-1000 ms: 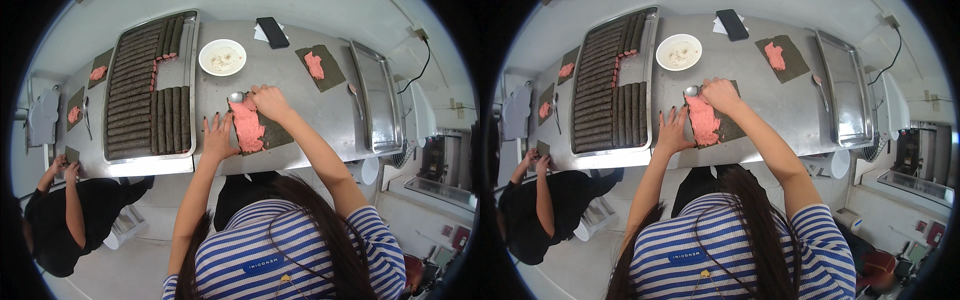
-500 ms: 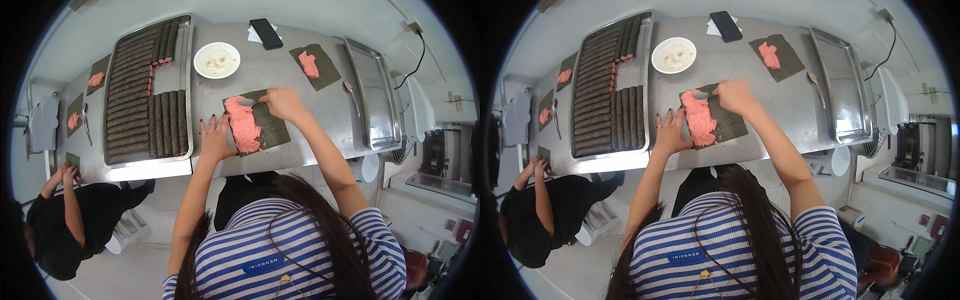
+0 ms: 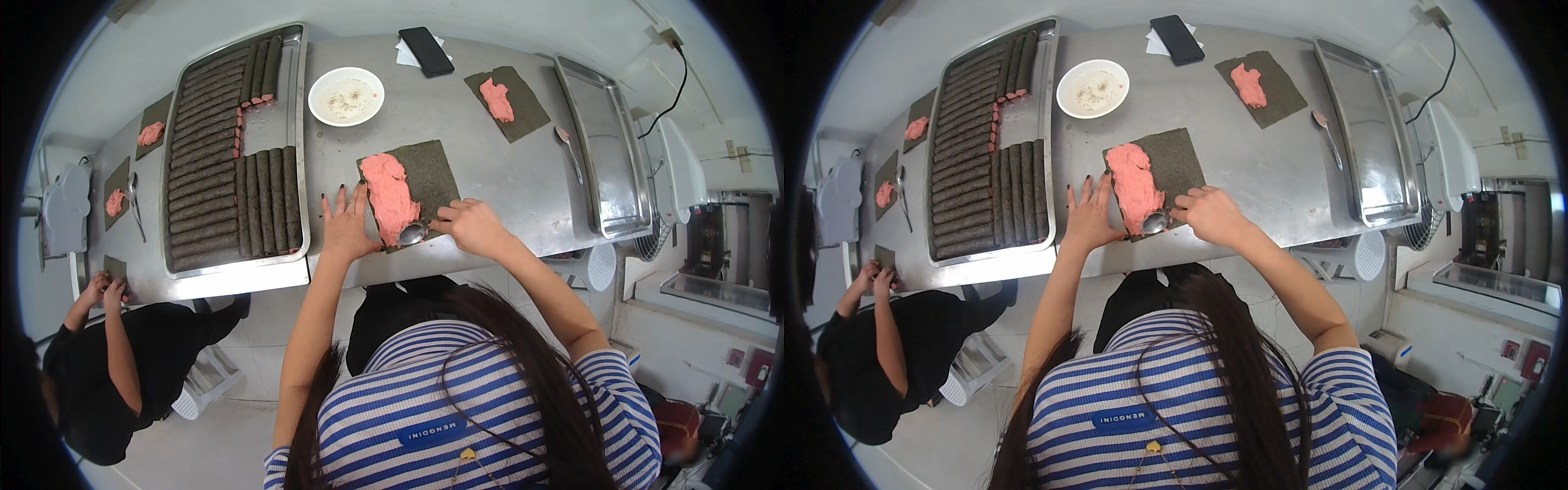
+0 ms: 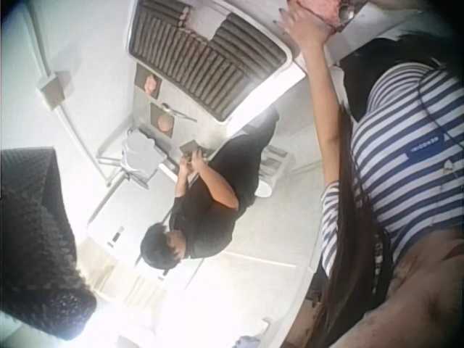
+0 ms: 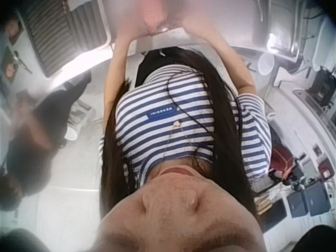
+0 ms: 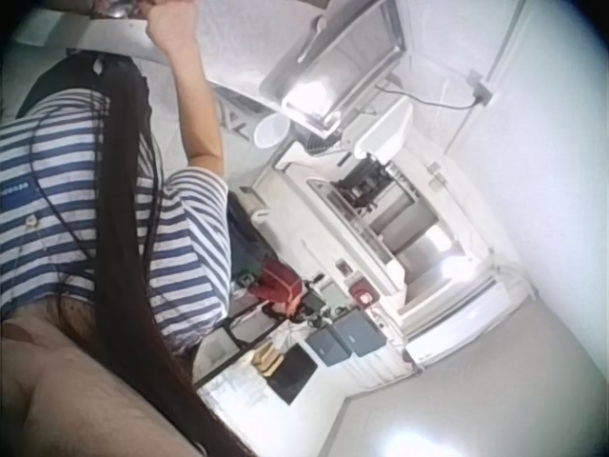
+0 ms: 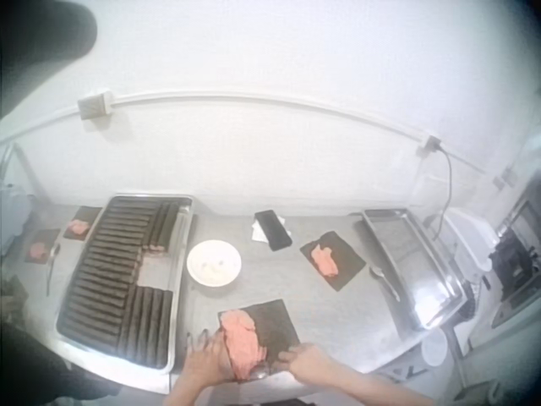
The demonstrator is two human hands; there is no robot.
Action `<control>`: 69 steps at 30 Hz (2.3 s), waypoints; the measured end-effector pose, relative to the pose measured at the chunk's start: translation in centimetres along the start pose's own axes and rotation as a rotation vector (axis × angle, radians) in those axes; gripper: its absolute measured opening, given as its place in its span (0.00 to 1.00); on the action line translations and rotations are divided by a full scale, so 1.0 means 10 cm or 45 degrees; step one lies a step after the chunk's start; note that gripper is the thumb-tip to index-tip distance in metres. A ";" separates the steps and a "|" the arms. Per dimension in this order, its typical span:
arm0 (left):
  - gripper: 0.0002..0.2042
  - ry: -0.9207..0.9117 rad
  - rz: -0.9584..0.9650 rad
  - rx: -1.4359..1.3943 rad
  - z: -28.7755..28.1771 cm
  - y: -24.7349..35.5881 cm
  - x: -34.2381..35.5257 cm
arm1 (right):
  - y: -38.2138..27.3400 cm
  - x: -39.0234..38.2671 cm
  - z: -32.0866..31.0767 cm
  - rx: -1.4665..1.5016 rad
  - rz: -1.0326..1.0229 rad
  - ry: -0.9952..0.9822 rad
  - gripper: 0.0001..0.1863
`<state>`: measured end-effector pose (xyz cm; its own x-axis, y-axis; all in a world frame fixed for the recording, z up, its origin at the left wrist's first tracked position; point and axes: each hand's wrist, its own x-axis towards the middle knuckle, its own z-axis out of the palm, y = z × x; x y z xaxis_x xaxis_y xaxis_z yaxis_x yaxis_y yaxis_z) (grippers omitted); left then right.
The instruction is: The person spreads a pink filling onto a sheet of nori using a spoon, then rolls the nori into a cylindrical sushi roll. The finished roll is placed on a metal tray alongside other completed rolls.
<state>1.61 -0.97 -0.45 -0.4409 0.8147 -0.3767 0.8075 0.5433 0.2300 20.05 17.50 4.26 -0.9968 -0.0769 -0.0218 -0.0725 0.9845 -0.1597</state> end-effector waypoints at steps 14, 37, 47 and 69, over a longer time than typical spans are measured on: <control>0.62 0.020 0.011 -0.036 0.03 -0.02 0.00 | -0.25 0.10 0.00 -0.101 0.143 0.013 0.12; 0.60 -0.076 -0.058 -0.032 -0.06 0.07 0.01 | -0.37 -0.04 -0.03 -0.196 0.006 -0.163 0.07; 0.61 -0.061 -0.051 -0.027 -0.02 0.05 0.01 | -0.02 -0.15 -0.28 -0.126 0.051 -0.065 0.12; 0.62 -0.061 -0.051 0.038 -0.01 0.05 0.02 | 0.47 0.70 0.21 -0.093 0.040 0.182 0.15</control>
<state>1.94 -0.51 -0.30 -0.4541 0.7815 -0.4279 0.8012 0.5683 0.1876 12.78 21.30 1.29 -0.9929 -0.0280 0.1158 -0.0385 0.9953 -0.0892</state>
